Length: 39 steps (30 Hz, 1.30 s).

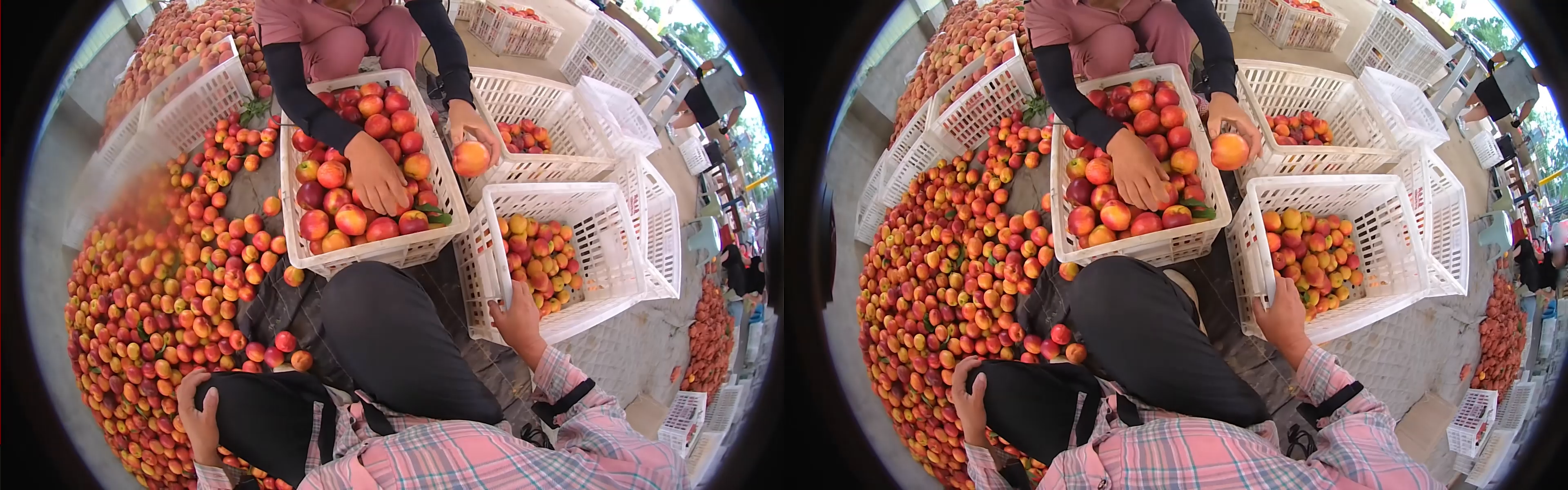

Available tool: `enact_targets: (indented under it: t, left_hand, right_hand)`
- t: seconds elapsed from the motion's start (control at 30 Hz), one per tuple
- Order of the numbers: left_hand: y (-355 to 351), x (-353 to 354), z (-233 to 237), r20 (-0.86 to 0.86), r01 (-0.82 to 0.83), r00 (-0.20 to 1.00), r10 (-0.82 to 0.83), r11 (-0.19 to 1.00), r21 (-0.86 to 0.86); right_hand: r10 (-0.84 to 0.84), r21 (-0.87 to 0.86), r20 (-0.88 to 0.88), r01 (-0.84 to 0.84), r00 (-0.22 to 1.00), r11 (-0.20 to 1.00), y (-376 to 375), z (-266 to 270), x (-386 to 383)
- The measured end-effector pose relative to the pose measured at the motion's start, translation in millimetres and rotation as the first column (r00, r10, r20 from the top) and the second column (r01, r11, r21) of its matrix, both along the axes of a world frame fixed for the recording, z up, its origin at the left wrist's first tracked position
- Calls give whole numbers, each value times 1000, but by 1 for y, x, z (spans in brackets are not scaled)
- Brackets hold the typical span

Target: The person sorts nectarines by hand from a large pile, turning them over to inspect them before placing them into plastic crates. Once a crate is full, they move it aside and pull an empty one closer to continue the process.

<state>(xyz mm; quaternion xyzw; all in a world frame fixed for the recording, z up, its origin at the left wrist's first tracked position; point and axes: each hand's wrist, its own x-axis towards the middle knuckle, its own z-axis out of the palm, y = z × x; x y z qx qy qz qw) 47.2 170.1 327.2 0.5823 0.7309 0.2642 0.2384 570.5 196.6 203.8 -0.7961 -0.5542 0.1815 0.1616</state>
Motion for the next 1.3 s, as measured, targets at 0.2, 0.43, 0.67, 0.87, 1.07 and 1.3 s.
enact_targets:
  t: [0.2,0.43,0.67,0.87,1.07,1.3]
  left_hand:
    - [0,-1,0,-11,17,1000,-17,1000,10]
    - [-5,-2,-1,12,-41,999,41,999,22]
    - [-11,-8,-2,30,-86,996,86,996,22]
    - [-3,-3,1,24,-69,997,69,998,12]
    - [-3,0,0,13,-70,997,70,997,29]
    - [-6,-1,-1,17,-71,997,70,997,42]
  right_hand:
    - [236,427,326,-365,916,827,75,50,-15]
    - [318,414,422,-493,849,765,193,22,-26]
    - [228,420,261,-323,938,848,144,23,-19]
    - [84,392,201,-159,976,906,62,21,0]
    - [61,213,146,-92,987,973,15,8,-7]
    - [-29,18,8,29,1000,999,15,-2,-6]
